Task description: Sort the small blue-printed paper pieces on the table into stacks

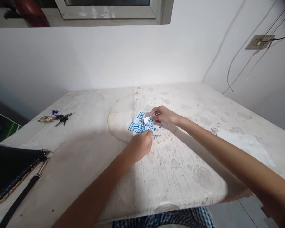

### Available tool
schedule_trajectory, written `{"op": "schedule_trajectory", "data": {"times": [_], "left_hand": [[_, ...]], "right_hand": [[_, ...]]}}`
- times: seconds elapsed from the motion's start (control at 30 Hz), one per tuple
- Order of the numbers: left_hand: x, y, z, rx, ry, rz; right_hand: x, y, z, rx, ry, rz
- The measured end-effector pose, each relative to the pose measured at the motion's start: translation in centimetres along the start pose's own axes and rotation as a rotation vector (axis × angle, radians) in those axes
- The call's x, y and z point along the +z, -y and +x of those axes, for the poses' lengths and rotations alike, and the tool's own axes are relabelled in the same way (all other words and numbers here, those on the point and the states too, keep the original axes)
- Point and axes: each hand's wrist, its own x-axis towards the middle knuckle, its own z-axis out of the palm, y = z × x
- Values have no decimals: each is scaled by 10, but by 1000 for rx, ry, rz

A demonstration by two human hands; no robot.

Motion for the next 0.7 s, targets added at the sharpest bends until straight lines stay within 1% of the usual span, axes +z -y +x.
{"op": "schedule_trajectory", "data": {"times": [0.07,0.13,0.23,0.33,0.4,0.47,0.5,0.6,0.63,0.67,0.7], "left_hand": [[0,0,1,-38,-19,-60],[-2,0,2,-75,-24,-114],[-4,1,4,-114,-8,-173],[-3,3,6,-130,4,-206],[-2,6,7,-133,8,-233],[0,8,8,-135,9,-262],[0,8,8,-134,10,-273],[1,8,9,-140,12,-294],[1,8,9,-143,16,-300],[0,8,9,-146,21,-307],[0,8,9,-147,28,-311]], "right_hand": [[-4,-8,-18,-5,-91,134],[-4,-13,-35,-5,-138,207],[-2,-13,-51,13,-181,253],[-4,-7,-59,19,-247,269],[-8,-2,-62,22,-268,270],[-12,3,-67,25,-234,263],[-13,6,-70,28,-181,258],[-9,10,-78,41,57,224],[-5,10,-80,40,112,199],[-1,9,-81,33,135,168],[3,7,-81,22,130,133]]}}
